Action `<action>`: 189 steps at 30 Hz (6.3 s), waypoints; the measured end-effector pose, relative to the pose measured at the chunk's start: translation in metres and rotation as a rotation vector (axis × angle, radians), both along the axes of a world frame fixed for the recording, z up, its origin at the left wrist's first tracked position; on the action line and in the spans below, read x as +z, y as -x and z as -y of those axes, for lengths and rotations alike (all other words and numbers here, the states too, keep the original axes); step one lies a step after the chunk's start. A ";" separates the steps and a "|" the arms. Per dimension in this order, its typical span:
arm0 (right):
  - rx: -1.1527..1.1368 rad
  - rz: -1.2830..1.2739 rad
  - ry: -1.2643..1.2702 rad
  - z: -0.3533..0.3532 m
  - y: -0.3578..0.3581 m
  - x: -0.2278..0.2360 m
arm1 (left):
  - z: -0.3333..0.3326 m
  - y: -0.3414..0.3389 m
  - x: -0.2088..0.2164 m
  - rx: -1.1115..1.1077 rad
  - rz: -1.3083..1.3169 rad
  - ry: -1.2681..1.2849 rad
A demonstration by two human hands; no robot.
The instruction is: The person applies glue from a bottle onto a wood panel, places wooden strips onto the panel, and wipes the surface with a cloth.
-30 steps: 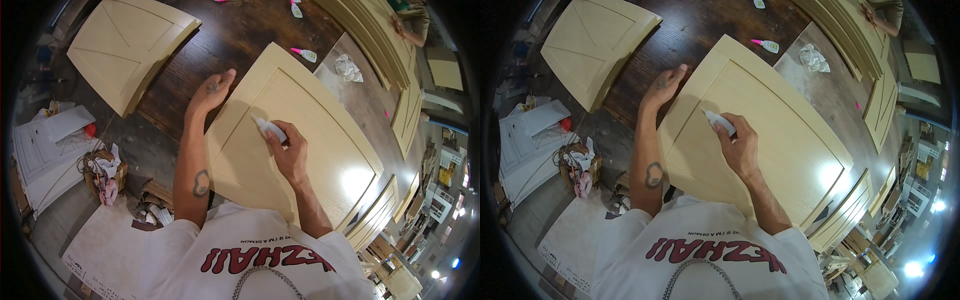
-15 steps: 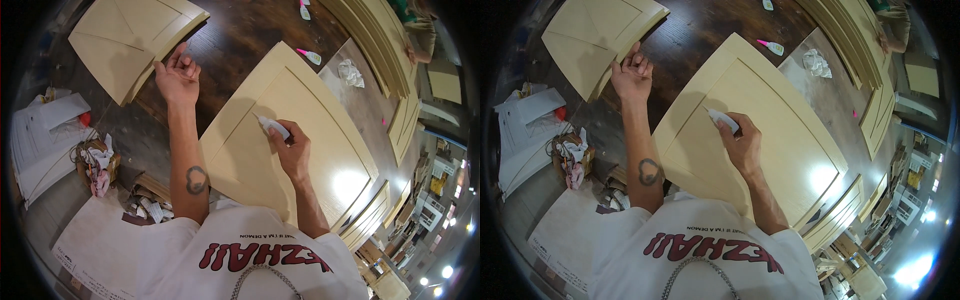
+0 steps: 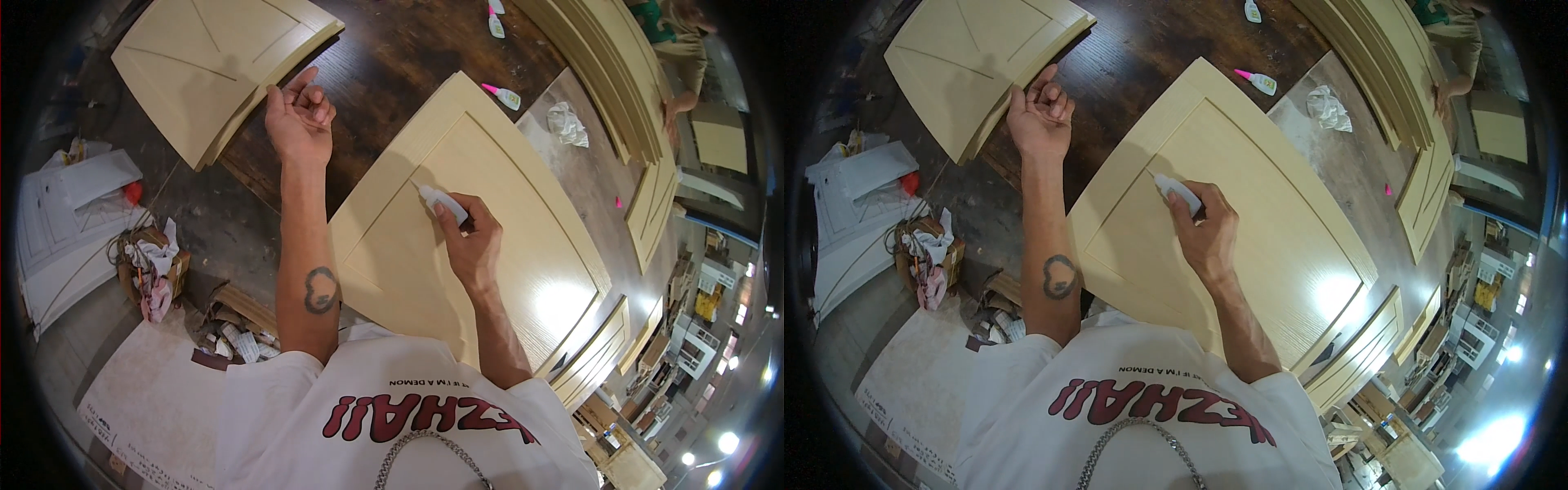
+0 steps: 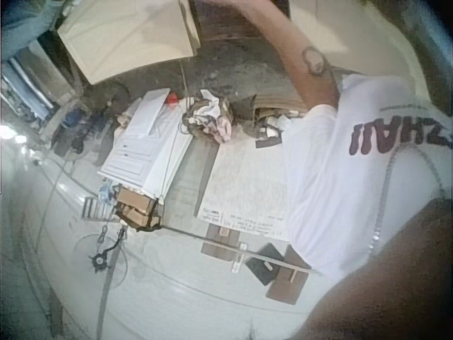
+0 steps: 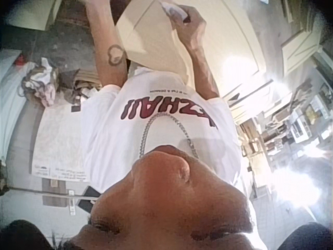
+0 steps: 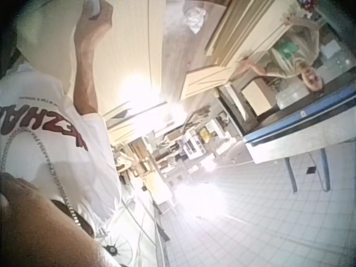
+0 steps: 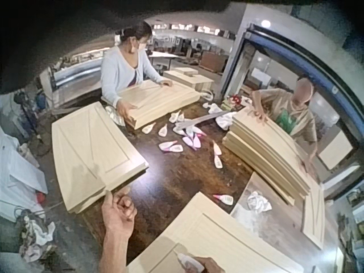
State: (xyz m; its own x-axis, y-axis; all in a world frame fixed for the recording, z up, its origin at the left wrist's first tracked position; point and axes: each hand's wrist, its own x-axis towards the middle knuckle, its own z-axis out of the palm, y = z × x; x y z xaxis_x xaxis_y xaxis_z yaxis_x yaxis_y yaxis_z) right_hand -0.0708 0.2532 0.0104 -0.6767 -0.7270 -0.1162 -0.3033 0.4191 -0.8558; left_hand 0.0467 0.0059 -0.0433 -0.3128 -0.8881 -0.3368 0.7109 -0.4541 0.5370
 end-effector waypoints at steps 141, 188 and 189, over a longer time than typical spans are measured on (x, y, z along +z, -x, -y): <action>-1.475 -0.073 -0.235 -0.362 -0.091 0.011 | -0.077 -0.053 0.005 -0.404 1.163 0.756; -1.177 -0.107 0.154 -0.507 0.093 -0.068 | -0.259 -0.215 -0.120 -1.434 1.266 0.995; -1.162 -0.097 0.175 -0.510 0.116 -0.074 | -0.279 -0.202 -0.110 -1.447 1.219 1.092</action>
State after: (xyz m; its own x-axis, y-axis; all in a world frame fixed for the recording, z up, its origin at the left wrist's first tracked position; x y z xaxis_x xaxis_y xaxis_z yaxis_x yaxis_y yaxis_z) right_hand -0.1869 0.7632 -0.0636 -0.9436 0.3309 0.0123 0.1162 0.3656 -0.9235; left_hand 0.2486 0.2845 -0.1532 -0.8363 -0.2260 -0.4995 -0.5398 0.4988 0.6781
